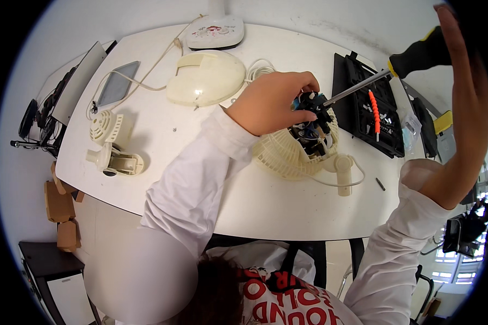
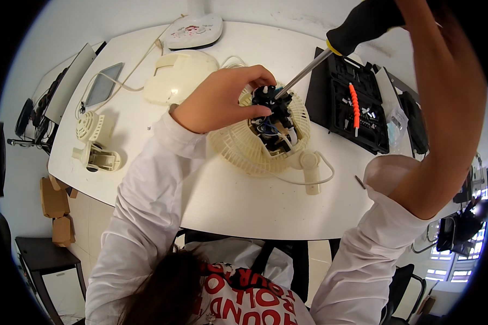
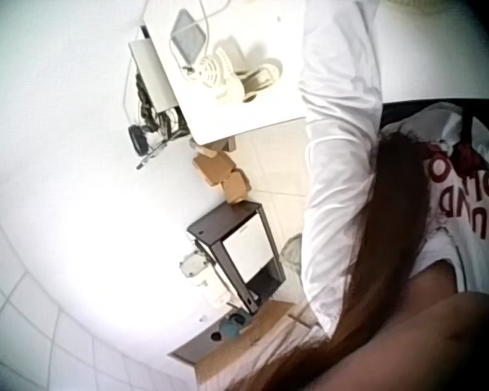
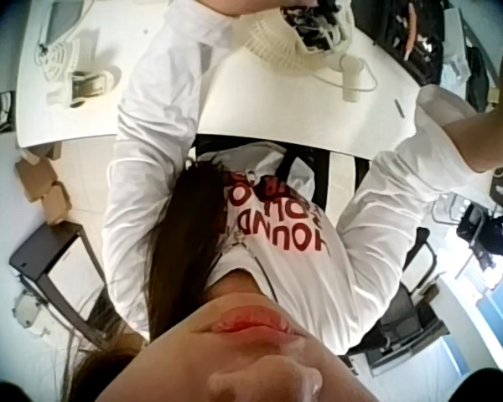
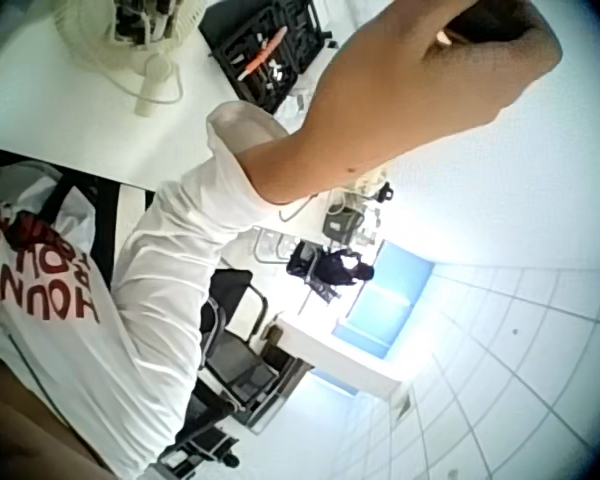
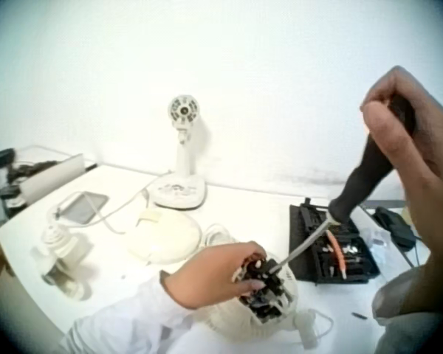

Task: The person uses a screwdriver to tighten screws on the internal motor assembly of a disassembled white fan. They repeatedly pick up screws from the table, insert them into the motor housing, and turn the screwdriver to secure them.

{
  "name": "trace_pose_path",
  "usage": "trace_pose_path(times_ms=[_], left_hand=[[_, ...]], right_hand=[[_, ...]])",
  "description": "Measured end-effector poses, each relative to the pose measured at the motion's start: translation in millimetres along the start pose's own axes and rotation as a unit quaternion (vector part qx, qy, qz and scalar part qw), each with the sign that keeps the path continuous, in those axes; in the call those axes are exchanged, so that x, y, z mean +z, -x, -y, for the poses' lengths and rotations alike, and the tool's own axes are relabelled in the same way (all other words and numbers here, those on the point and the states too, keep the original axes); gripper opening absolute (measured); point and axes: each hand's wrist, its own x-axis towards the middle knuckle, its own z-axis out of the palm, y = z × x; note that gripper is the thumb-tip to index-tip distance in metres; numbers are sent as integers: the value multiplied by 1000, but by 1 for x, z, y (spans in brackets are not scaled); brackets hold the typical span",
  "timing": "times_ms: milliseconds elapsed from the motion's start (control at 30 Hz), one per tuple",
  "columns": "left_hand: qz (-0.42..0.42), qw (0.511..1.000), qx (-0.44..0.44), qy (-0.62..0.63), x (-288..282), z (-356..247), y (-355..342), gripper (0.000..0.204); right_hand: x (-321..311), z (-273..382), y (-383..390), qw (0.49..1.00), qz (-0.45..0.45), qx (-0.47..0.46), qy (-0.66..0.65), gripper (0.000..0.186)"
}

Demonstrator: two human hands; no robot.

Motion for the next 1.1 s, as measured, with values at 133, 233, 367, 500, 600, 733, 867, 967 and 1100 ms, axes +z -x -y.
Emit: trace_pose_path(times_ms=[133, 233, 367, 500, 600, 733, 867, 967, 1100], left_hand=[[-16, 1000, 7, 0, 5, -1, 1, 40], [-19, 1000, 18, 0, 6, 0, 0, 41], [-18, 1000, 12, -13, 5, -1, 1, 41], [-26, 1000, 17, 2, 8, 0, 1, 41], [-27, 999, 18, 0, 9, 0, 1, 41], [-17, 1000, 6, -5, 8, 0, 2, 41], [-16, 1000, 6, -2, 5, 3, 0, 41], [-35, 999, 0, 10, 11, -1, 1, 40], [-35, 999, -8, 3, 13, 0, 1, 40]], right_hand=[[5, 1, -2, 1000, 6, -2, -4, 33], [8, 2, -3, 1000, 10, -2, -2, 32], [14, 2, 3, 1000, 19, 0, -7, 32], [15, 4, 11, 1000, 26, 5, -3, 32], [9, 1, 7, 1000, 21, 7, 0, 32], [2, -3, -1, 1000, 20, 10, 4, 32], [-1, -6, -4, 1000, 28, 11, 6, 31], [3, -9, -8, 999, 35, 12, 7, 31], [7, -12, -9, 998, 54, 17, 14, 31]])
